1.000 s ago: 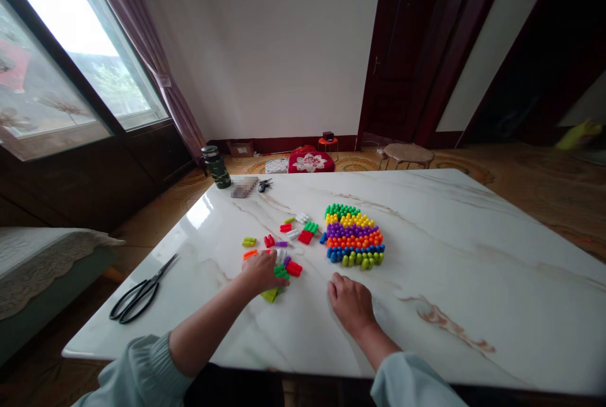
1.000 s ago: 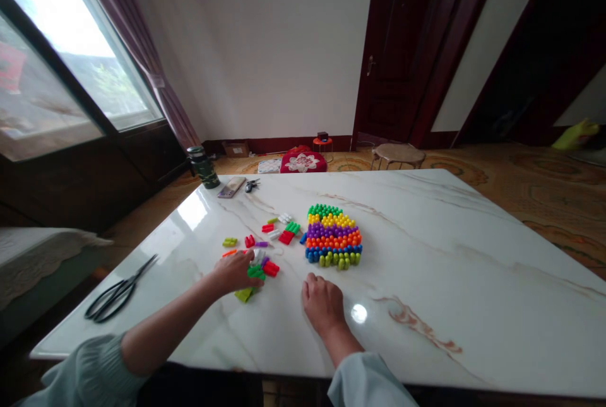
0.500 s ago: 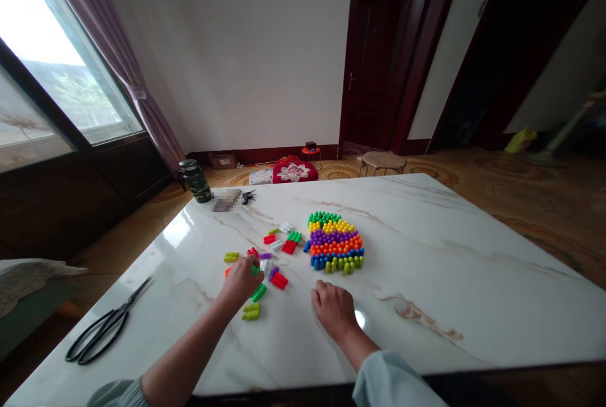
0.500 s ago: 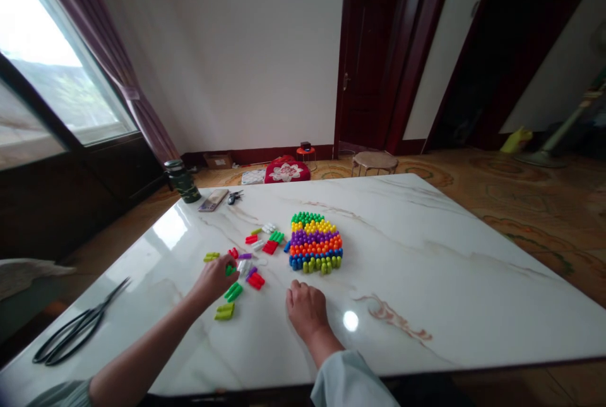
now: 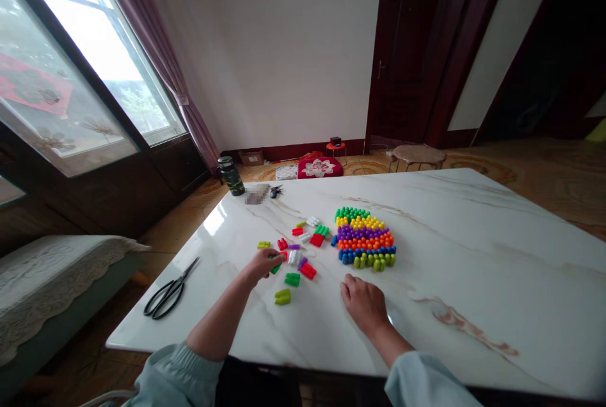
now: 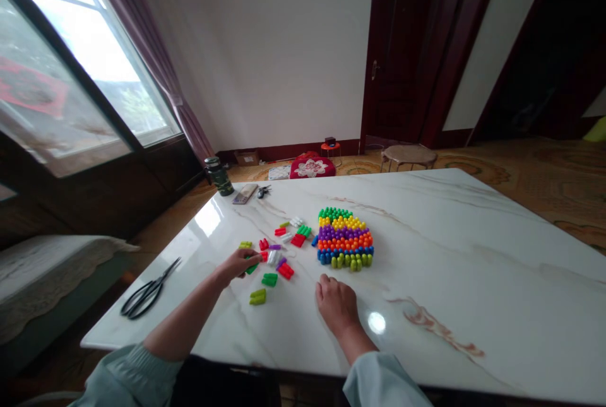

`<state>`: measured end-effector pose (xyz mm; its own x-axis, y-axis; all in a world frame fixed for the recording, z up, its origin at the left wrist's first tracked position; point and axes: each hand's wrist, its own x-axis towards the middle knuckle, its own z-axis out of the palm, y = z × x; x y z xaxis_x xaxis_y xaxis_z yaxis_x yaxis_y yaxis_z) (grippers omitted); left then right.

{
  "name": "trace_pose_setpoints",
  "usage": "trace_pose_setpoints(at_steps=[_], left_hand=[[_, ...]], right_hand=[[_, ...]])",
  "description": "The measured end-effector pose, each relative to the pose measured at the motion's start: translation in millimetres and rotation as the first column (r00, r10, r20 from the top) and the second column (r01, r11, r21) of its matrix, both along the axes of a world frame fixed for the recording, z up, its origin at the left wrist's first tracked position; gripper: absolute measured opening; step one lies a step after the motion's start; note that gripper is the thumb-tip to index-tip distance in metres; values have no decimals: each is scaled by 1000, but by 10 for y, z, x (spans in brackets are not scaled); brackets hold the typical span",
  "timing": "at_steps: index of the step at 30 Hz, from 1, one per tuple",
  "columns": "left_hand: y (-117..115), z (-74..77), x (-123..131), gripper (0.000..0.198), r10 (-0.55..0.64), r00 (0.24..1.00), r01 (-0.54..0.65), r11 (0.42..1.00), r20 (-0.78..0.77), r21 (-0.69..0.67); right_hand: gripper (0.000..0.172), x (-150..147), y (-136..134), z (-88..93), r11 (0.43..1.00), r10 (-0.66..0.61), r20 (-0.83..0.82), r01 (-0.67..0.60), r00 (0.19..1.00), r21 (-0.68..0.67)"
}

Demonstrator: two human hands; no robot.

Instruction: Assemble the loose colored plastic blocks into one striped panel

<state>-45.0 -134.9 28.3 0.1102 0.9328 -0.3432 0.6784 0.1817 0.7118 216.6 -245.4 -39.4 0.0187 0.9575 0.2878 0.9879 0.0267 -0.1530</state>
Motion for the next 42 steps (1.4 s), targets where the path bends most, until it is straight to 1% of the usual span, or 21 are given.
trace_pose_setpoints(at_steps=[3, 6, 9, 11, 13, 14, 15, 17, 19, 21, 22, 23, 25, 27, 30, 32, 34, 36, 38, 39, 42], left_hand=[[-33, -141, 29, 42, -164, 967, 193, 970, -193, 145], [-87, -229, 109, 47, -280, 893, 361, 913, -353, 188], [-125, -235, 224, 38, -319, 857, 423, 885, -405, 197], [-144, -195, 320, 31, -295, 883, 394, 888, -366, 236], [-177, -131, 442, 30, -242, 953, 283, 927, -183, 246], [-207, -96, 515, 33, -208, 978, 211, 956, -33, 204], [-247, -64, 596, 38, -161, 977, 143, 981, 139, 133], [-359, -19, 774, 47, -49, 893, 85, 995, 447, -59], [-499, -13, 959, 49, 48, 762, 87, 981, 646, -175], [-635, -47, 1128, 50, 140, 637, 89, 964, 758, -252], [-694, -74, 1199, 50, 170, 586, 101, 955, 792, -280], [-743, -106, 1258, 50, 186, 542, 111, 951, 819, -289], [-809, -170, 1340, 49, 161, 498, 146, 953, 852, -265], [-835, -224, 1383, 48, 77, 521, 185, 962, 850, -200], [-832, -268, 1415, 50, -84, 677, 217, 972, 731, -89], [-814, -285, 1429, 48, -196, 770, 204, 977, 608, 57], [-785, -323, 1429, 39, -303, 823, 186, 943, 481, 276], [-736, -398, 1407, 31, -347, 865, 165, 879, 362, 447], [-665, -507, 1368, 28, -314, 904, 135, 854, 291, 502], [-625, -566, 1347, 27, -264, 922, 91, 859, 284, 504], [-514, -712, 1300, 29, -50, 942, -129, 858, 331, 497]], right_hand=[[19, -1, 4, -22, 1000, 2, 9, -2, 1000, 1], [19, -3, 6, -50, 1000, 6, 7, -6, 1000, 9], [20, -8, 6, -50, 1000, -2, 0, 2, 1000, 8], [20, -9, 5, -34, 1000, -7, -7, 7, 1000, 2], [20, -1, 2, -14, 1000, -7, -26, 7, 1000, -9], [20, 6, -1, -6, 1000, -6, -46, 5, 999, -21], [20, 14, -6, 1, 999, -7, -79, 5, 997, -34], [22, 26, -20, 19, 999, -10, -214, 3, 977, -33], [24, 20, -40, 51, 999, 8, -439, 7, 899, 32], [32, -8, -69, 106, 989, 82, -644, 18, 761, 147], [39, -26, -86, 138, 979, 131, -702, 19, 700, 202], [43, -42, -104, 169, 967, 182, -726, 12, 663, 253], [38, -56, -143, 215, 940, 270, -708, -21, 652, 340], [31, -36, -180, 229, 918, 321, -665, -48, 674, 395], [28, 62, -213, 227, 913, 329, -653, -53, 682, 404], [25, 175, -190, 255, 924, 290, -680, -12, 673, 382], [24, 337, -97, 328, 931, 224, -722, 75, 655, 357], [26, 553, 85, 440, 929, 149, -766, 177, 625, 325], [29, 806, 358, 565, 923, 76, -788, 255, 611, 287], [28, 935, 522, 623, 918, 42, -773, 280, 633, 280], [19, 1258, 1078, 749, 935, 1, -607, 214, 794, 281]])
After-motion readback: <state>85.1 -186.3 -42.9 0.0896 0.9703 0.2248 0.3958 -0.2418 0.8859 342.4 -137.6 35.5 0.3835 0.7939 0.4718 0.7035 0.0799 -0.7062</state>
